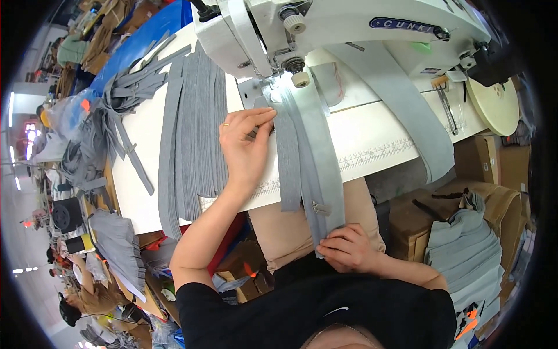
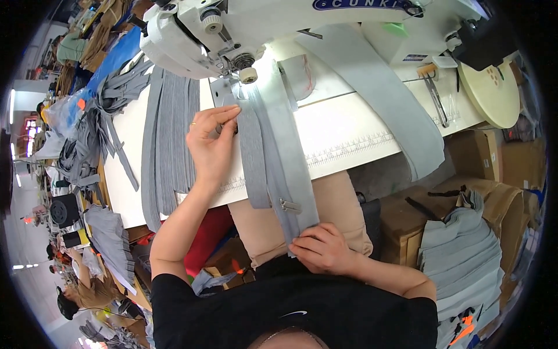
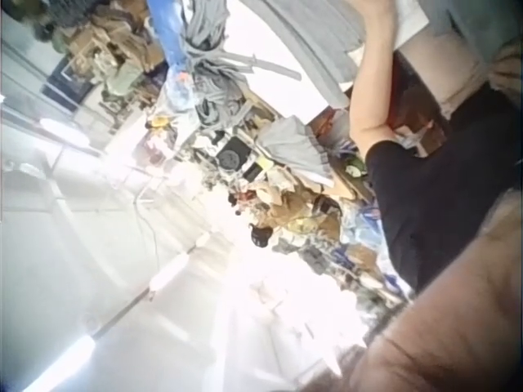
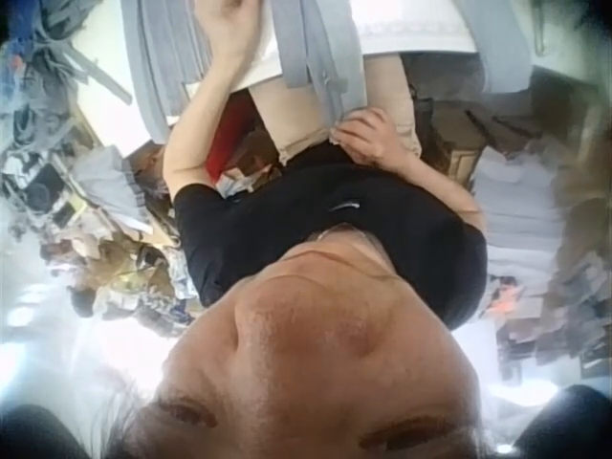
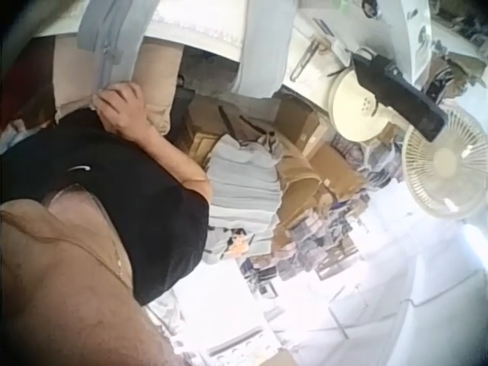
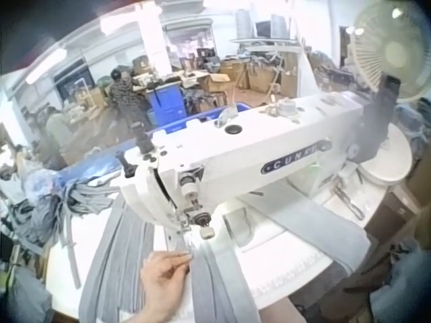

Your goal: The recorder is using an industrial sewing machine to sew together strips of gray fabric, occasionally aligning zippers and other components.

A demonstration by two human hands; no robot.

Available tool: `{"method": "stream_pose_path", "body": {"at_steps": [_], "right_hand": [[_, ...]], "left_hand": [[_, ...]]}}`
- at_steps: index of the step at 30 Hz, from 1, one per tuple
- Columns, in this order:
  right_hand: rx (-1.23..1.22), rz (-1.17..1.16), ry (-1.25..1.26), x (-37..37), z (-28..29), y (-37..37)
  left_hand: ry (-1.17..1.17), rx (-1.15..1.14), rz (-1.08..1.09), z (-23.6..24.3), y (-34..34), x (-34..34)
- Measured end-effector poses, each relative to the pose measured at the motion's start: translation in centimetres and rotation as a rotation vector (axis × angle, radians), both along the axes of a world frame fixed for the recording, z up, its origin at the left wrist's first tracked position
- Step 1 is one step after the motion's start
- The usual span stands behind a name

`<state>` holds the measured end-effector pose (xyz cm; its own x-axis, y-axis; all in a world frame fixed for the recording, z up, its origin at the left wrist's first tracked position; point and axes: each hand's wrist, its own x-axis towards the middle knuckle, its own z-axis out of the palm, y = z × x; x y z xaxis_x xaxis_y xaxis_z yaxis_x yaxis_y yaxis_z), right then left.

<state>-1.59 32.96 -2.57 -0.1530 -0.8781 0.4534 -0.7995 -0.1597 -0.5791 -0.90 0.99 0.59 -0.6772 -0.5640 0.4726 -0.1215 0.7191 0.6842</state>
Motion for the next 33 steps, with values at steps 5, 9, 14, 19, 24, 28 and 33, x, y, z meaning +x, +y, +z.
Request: {"method": "stream_pose_path", "body": {"at_steps": [5, 9, 14, 19, 24, 28, 33], "right_hand": [[-0.023, -0.015, -0.05, -0.4, 0.5, -0.8], [-0.041, -0.029, -0.065, -0.8, 0.8, -1.9], [-0.069, -0.073, -0.088, -1.3, 1.1, -3.0], [-0.08, -0.105, -0.091, -2.1, 1.6, -4.5], [-0.083, -0.126, -0.082, -3.1, 2.4, -6.2], [-0.093, -0.151, -0.097, -3.9, 2.9, -7.6], [-0.068, -0.172, -0.092, -5.2, 3.8, -9.0]], "left_hand": [[0.021, 0.101, 0.011, -0.1, -0.1, -0.3], [0.042, 0.156, 0.026, 0.1, 0.0, -0.3], [0.056, 0.238, 0.028, 0.2, 0.3, -0.4], [0.072, 0.226, 0.017, 0.1, 0.2, -0.3], [0.078, 0.227, 0.013, 0.0, 0.1, -0.3], [0.064, 0.239, 0.018, 0.3, 0.3, -0.3], [0.061, 0.229, 0.011, 0.1, 0.1, -0.3]]}}
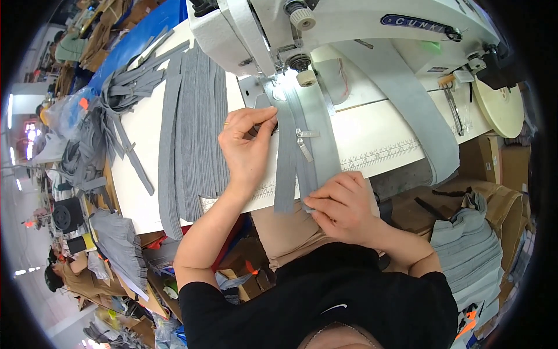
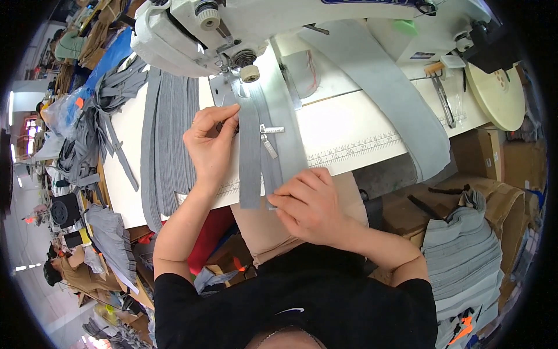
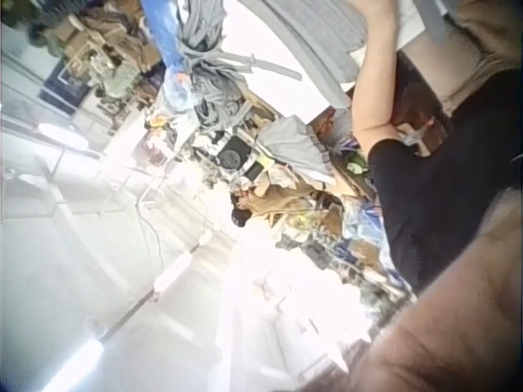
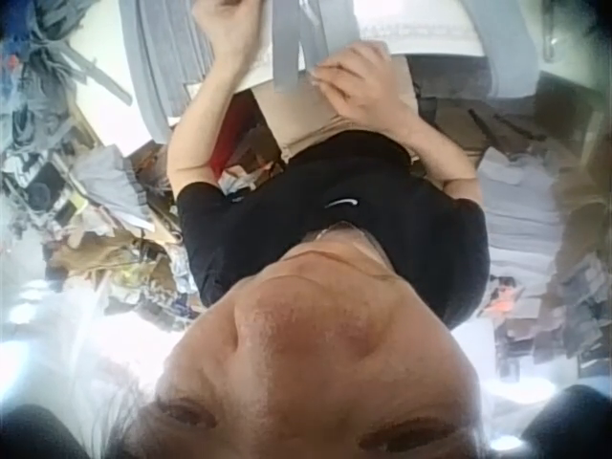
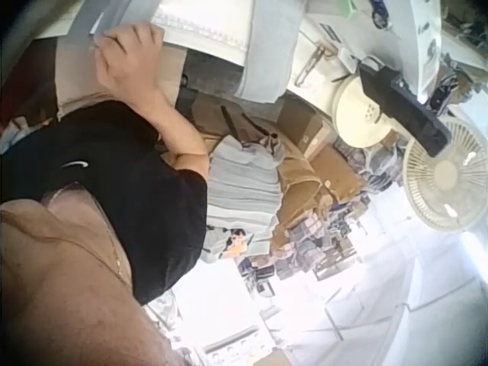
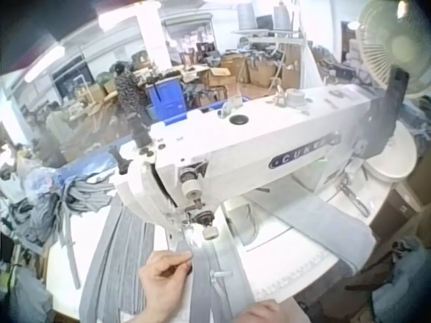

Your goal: The recorder is using an industrial sewing machine to sew together strips of gray fabric, occasionally aligning zippers and other components.

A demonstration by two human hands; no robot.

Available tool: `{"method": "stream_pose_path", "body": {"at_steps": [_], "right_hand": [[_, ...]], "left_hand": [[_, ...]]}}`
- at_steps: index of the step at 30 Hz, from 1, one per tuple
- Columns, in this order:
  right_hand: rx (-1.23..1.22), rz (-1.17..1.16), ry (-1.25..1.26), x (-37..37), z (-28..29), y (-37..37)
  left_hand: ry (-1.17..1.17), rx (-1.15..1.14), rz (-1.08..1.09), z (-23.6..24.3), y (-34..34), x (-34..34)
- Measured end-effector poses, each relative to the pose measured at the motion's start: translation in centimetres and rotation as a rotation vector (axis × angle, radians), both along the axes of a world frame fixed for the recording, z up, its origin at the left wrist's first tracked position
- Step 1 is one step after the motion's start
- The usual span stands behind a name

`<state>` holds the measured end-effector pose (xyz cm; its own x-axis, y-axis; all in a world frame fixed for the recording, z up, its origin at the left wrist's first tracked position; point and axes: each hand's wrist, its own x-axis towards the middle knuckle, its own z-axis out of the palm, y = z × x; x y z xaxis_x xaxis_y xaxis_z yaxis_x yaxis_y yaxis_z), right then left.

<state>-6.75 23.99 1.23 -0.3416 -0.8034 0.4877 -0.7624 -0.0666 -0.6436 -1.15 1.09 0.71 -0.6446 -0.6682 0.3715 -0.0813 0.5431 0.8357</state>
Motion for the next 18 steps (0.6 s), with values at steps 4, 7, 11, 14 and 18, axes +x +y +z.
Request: {"method": "stream_pose_path", "body": {"at_steps": [4, 7, 11, 14, 18], "right_hand": [[0.02, -0.021, 0.037, -1.1, 0.0, -0.8], [0.033, -0.033, 0.07, -1.4, 0.0, -1.2], [0.038, -0.041, 0.145, -1.4, -0.1, -1.3], [0.034, -0.058, 0.183, -1.3, 0.0, -1.2], [0.044, -0.075, 0.169, -1.7, 0.2, -1.6]], "left_hand": [[-0.012, 0.012, 0.0, 0.0, 0.1, -0.1], [-0.006, 0.05, -0.004, 0.2, 0.1, -0.1], [-0.004, 0.046, 0.006, 0.2, 0.1, 0.0], [-0.007, 0.02, -0.011, 0.3, 0.1, 0.1], [-0.019, 0.026, -0.018, 0.3, 0.1, 0.0]]}}
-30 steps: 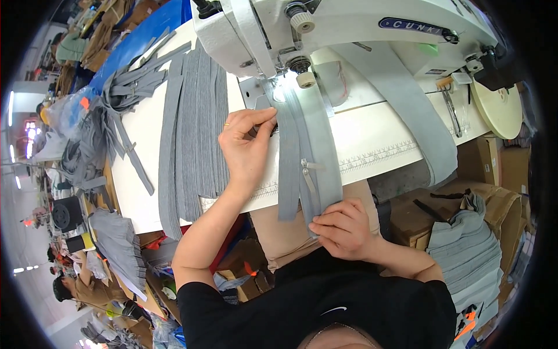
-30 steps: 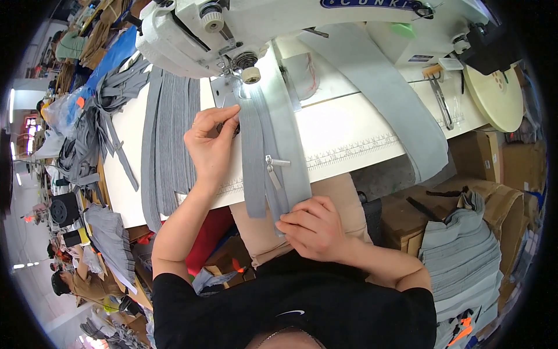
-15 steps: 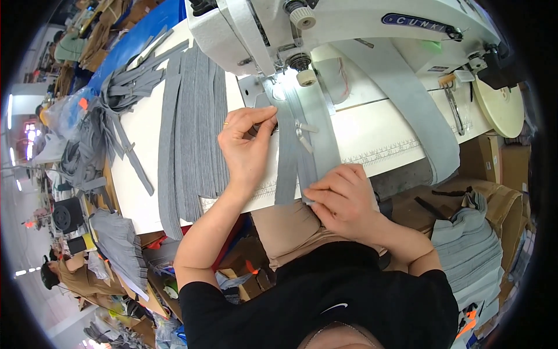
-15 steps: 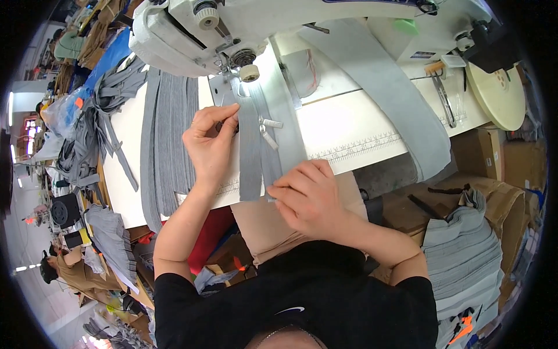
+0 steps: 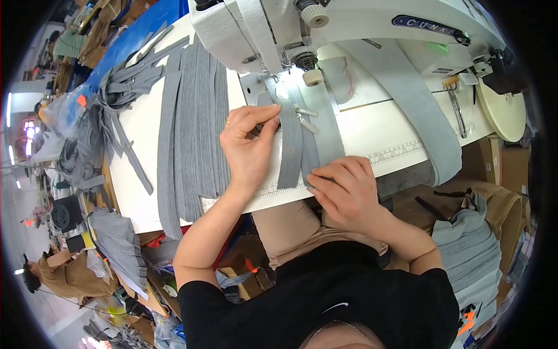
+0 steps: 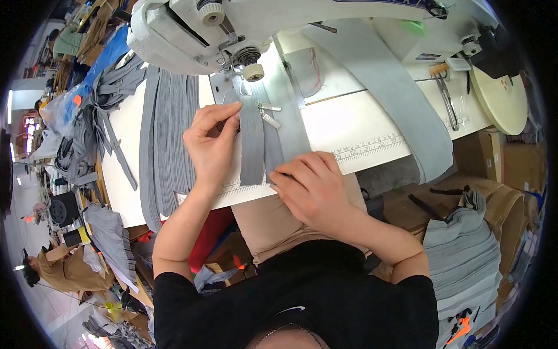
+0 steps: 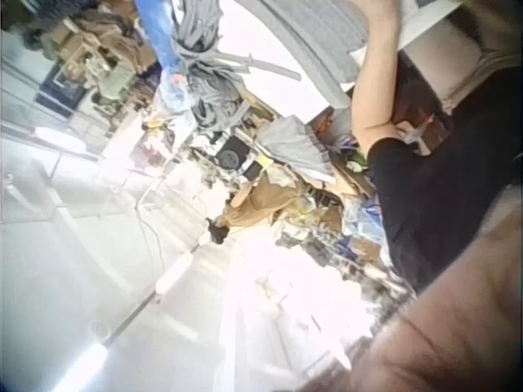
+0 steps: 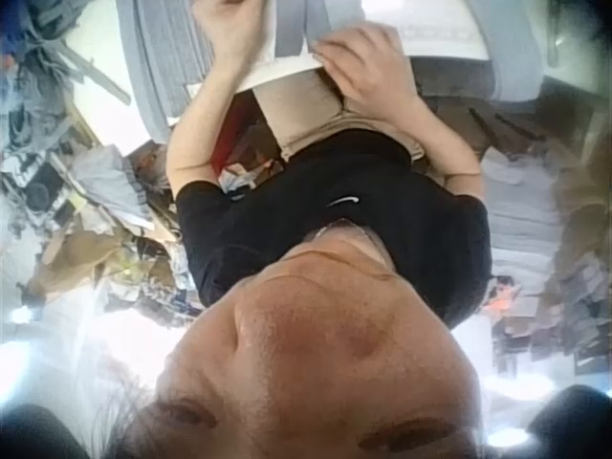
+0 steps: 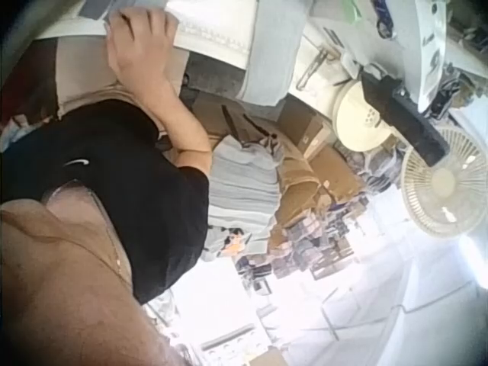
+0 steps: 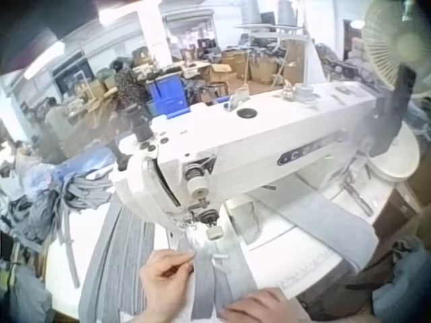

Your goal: The recorder is using an industrial sewing machine to sew together strips of gray fabric, occasionally aligning zippers and other components.

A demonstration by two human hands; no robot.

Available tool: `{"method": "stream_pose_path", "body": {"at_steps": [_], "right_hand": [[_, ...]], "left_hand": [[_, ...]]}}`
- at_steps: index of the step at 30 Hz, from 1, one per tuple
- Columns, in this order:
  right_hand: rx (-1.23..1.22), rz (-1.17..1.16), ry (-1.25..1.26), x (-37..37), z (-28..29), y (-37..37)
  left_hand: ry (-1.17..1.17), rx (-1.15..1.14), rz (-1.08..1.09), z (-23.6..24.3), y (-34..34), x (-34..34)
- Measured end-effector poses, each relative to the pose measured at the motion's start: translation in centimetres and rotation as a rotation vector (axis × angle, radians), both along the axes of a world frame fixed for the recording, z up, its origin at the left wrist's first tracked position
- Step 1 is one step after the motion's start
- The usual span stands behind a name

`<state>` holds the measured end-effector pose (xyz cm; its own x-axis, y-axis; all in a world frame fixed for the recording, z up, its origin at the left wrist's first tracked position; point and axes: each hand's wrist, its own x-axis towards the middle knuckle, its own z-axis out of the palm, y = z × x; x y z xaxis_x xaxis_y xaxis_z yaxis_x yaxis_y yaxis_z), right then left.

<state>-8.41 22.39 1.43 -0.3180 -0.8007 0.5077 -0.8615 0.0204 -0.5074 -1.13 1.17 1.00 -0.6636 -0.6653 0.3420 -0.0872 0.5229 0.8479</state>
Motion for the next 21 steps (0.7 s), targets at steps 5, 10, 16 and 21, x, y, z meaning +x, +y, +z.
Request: {"method": "stream_pose_path", "body": {"at_steps": [5, 10, 16, 21], "right_hand": [[0.009, -0.004, -0.022, -1.0, 0.4, -1.1], [-0.014, -0.016, -0.021, -2.0, 0.4, -2.3], [-0.033, -0.037, -0.013, -2.5, 0.1, -3.5], [-0.025, -0.039, -0.019, -3.0, 0.1, -4.1]], "left_hand": [[-0.005, -0.009, -0.002, -0.1, 0.0, 0.0], [-0.007, 0.012, -0.003, 0.0, 0.0, -0.1], [-0.009, 0.031, -0.011, 0.0, 0.0, -0.2], [0.009, 0.04, -0.018, -0.3, 0.0, -0.4]]}}
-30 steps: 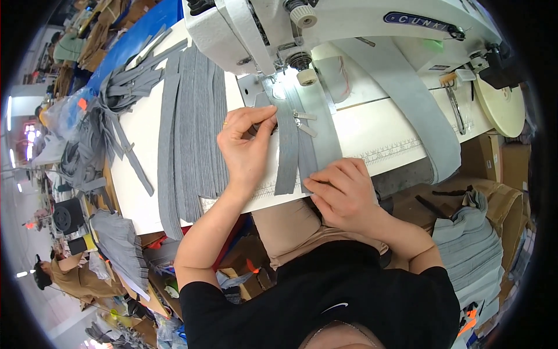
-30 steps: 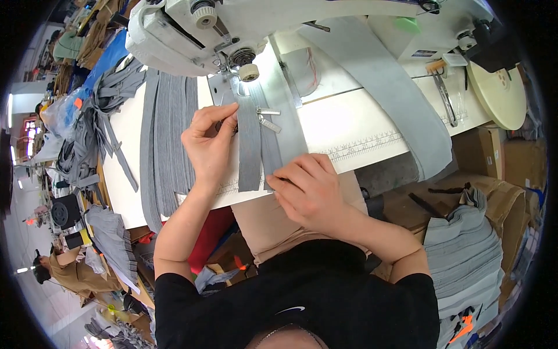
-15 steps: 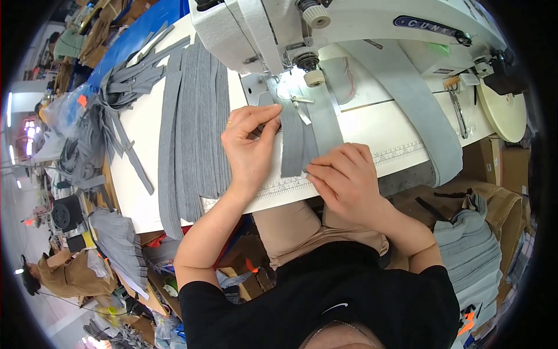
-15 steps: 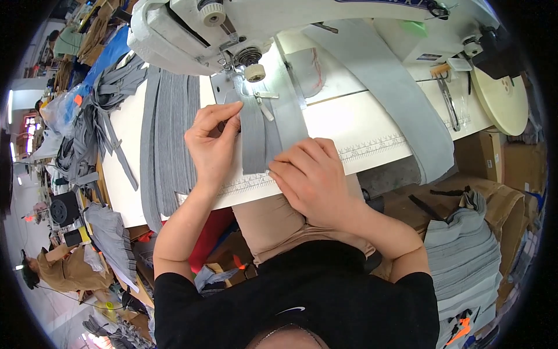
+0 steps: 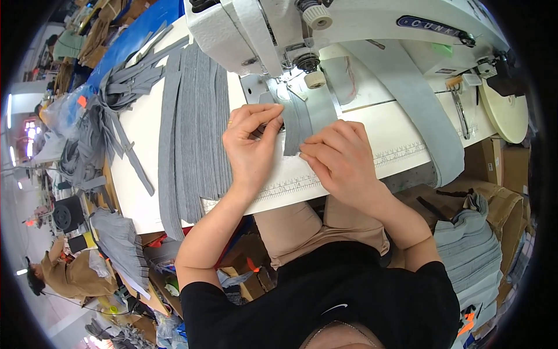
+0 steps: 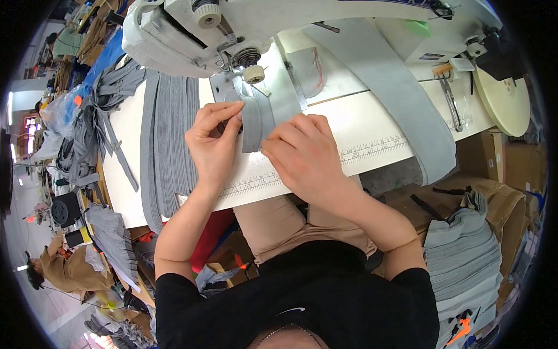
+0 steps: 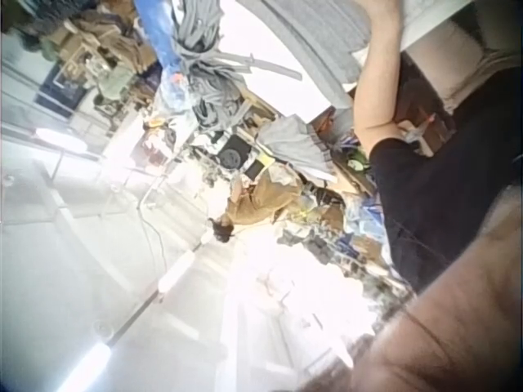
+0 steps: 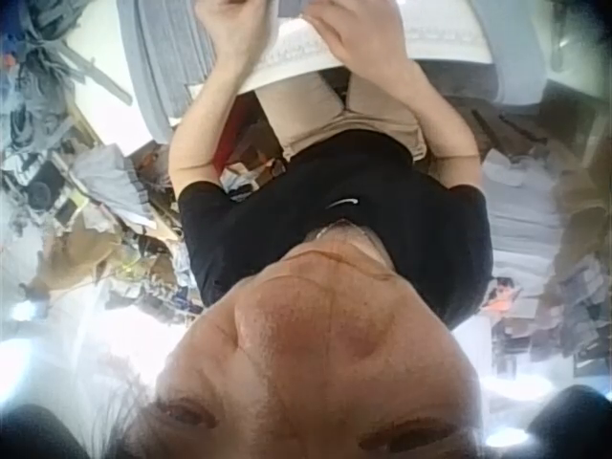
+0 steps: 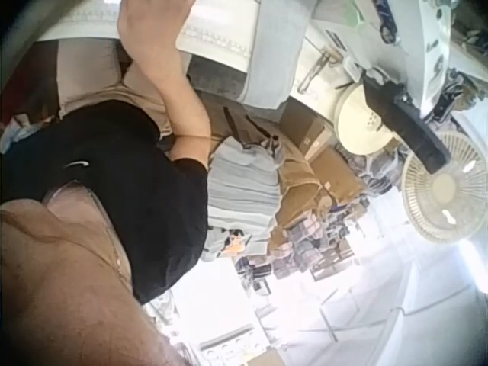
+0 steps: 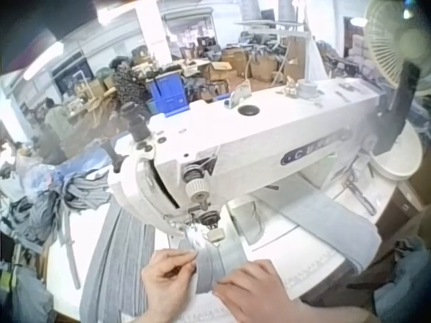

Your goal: The recorder is using an industrial sewing machine to sew together strips of gray fabric, occasionally aligning zippers and other components.

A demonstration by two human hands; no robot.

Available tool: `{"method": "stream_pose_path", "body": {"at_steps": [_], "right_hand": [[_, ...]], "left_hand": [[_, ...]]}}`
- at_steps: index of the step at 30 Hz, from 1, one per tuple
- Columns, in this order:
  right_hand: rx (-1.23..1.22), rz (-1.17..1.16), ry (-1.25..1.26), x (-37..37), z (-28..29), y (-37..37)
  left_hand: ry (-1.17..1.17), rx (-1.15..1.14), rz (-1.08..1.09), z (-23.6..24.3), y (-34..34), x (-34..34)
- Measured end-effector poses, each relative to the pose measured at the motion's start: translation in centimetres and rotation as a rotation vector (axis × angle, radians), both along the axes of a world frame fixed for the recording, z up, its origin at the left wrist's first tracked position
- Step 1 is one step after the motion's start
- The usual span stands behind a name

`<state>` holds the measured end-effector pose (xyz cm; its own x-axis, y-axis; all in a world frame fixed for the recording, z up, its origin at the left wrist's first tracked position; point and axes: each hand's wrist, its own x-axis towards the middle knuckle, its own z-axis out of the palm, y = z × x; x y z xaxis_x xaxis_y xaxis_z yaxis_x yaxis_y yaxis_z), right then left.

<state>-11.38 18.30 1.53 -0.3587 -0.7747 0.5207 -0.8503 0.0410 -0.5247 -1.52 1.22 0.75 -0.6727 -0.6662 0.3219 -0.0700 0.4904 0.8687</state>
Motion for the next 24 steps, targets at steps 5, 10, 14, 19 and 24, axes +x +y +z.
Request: {"method": "stream_pose_path", "body": {"at_steps": [5, 10, 14, 19, 24], "right_hand": [[0.048, -0.001, 0.032, -0.02, -0.17, 0.03], [-0.006, -0.03, 0.055, -0.2, -0.5, -0.44], [-0.002, -0.035, 0.066, -0.25, -0.71, -0.38], [0.019, -0.046, 0.055, -0.11, -0.55, -0.33], [0.062, -0.057, 0.038, -0.05, -0.39, -0.18]], "left_hand": [[-0.002, 0.003, 0.006, -0.13, 0.07, -0.11], [-0.047, -0.063, 0.013, -0.27, -0.03, -0.21], [-0.026, -0.049, 0.013, -0.17, 0.06, -0.21], [-0.022, -0.006, 0.011, 0.33, 0.21, -0.02], [-0.029, -0.092, -0.01, 0.05, -0.04, -0.04]]}}
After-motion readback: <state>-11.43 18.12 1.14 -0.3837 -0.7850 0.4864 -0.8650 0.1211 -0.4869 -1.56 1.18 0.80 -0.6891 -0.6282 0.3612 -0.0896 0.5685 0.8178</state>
